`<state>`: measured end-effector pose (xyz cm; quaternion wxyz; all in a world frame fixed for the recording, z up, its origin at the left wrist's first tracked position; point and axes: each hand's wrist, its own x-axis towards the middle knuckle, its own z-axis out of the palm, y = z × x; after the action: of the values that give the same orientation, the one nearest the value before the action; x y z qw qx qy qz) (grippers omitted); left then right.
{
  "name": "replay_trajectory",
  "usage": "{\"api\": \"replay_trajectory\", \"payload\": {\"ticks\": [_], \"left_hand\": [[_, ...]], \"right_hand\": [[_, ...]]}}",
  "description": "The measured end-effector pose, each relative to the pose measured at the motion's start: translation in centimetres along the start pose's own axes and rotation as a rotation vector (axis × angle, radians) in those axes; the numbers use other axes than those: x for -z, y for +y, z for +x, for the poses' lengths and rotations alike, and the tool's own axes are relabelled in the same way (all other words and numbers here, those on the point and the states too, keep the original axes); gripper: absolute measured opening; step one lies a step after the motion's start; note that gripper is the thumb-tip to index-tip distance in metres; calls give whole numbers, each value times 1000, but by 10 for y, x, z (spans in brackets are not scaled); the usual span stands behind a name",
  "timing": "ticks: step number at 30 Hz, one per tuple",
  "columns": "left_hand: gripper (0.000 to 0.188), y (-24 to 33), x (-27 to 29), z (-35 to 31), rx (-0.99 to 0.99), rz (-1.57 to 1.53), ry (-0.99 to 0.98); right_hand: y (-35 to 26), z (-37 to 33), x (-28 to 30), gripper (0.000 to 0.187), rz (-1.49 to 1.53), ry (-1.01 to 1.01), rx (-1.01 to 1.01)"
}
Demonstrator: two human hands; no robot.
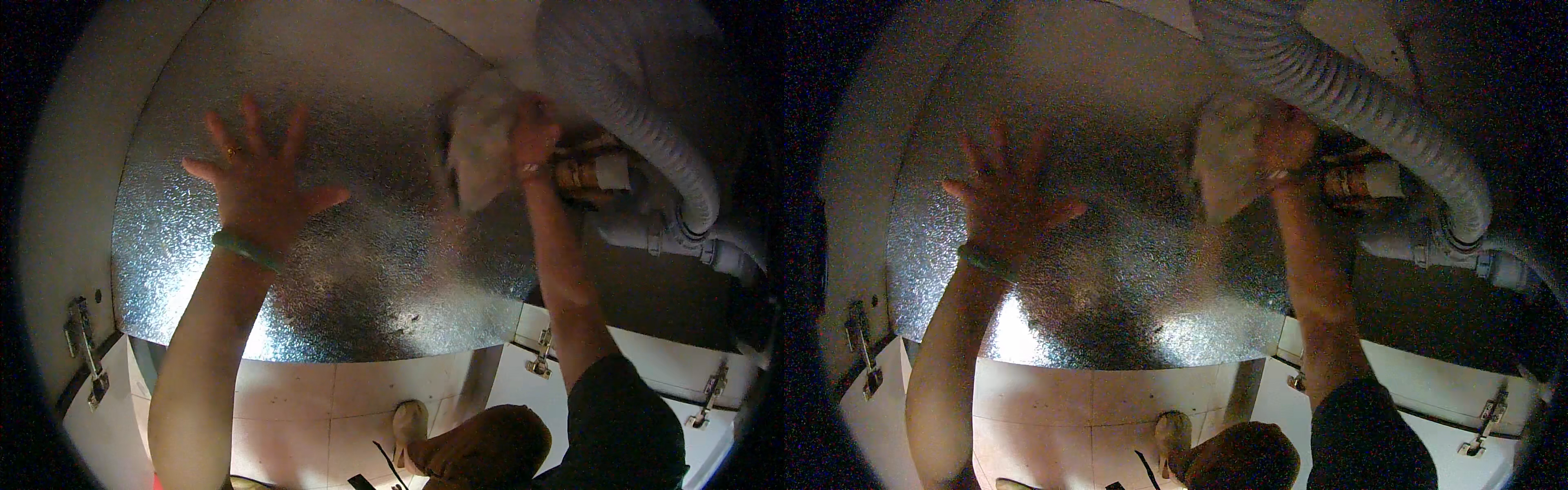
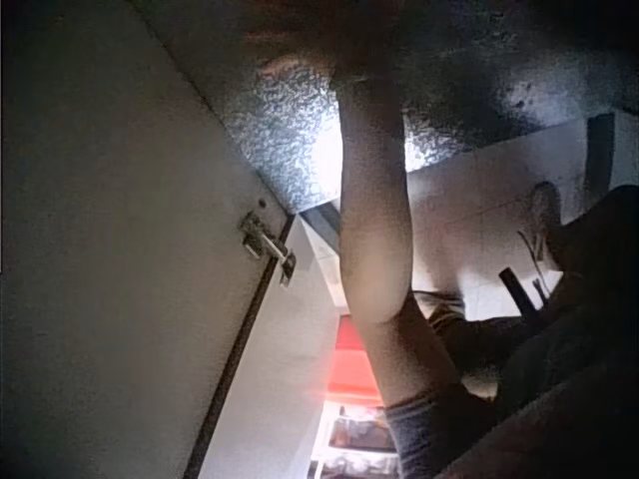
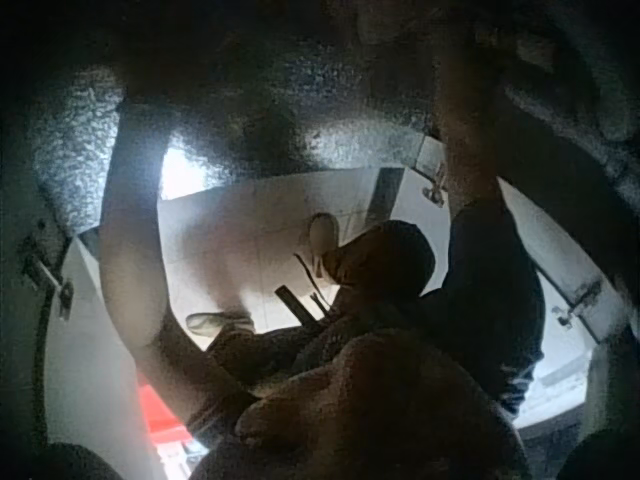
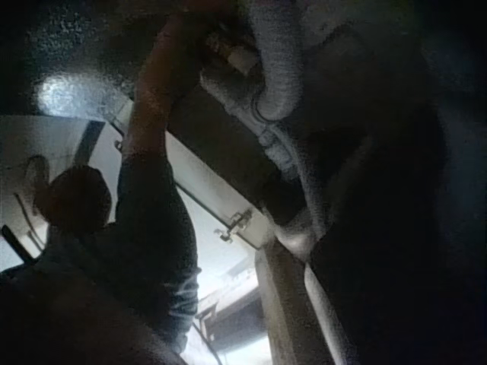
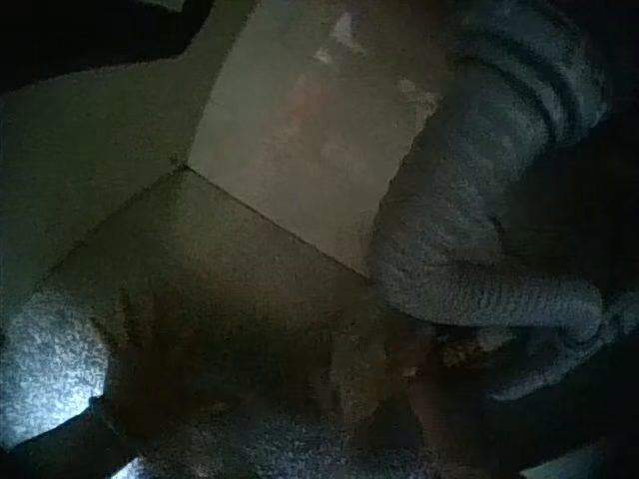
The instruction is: The person squats in front of an open under-sink cabinet and wipes the interior surfaces with a cloth. They clean the bottom, sides, and back of the cabinet, maneuvering around the plumbing pipes and a silver foil liner.
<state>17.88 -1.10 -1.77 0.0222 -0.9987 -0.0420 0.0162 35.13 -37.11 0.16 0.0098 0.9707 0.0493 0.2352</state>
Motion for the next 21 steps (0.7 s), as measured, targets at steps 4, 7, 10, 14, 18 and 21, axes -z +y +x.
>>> {"api": "replay_trajectory", "payload": {"ticks": [4,7,10,14,18,21], "left_hand": [[97,-8,4,-6,11,26,-53],[97,-1,-3,-1,-23,23,7],[96,-6,-8,-6,-13,52,37],[95,-12,-15,-10,12,1,83],[94,-5,-13,-4,-4,2,96],[94,0,-6,-6,-6,16,61]], "right_hand": [[33,34,-15,30,-471,-225,-144],[129,49,-46,34,-465,-255,9],[145,38,-79,37,-432,-256,164],[129,43,-75,42,-430,-382,88],[101,55,-61,48,-450,-452,35],[21,65,-59,53,-338,-476,23]]}}
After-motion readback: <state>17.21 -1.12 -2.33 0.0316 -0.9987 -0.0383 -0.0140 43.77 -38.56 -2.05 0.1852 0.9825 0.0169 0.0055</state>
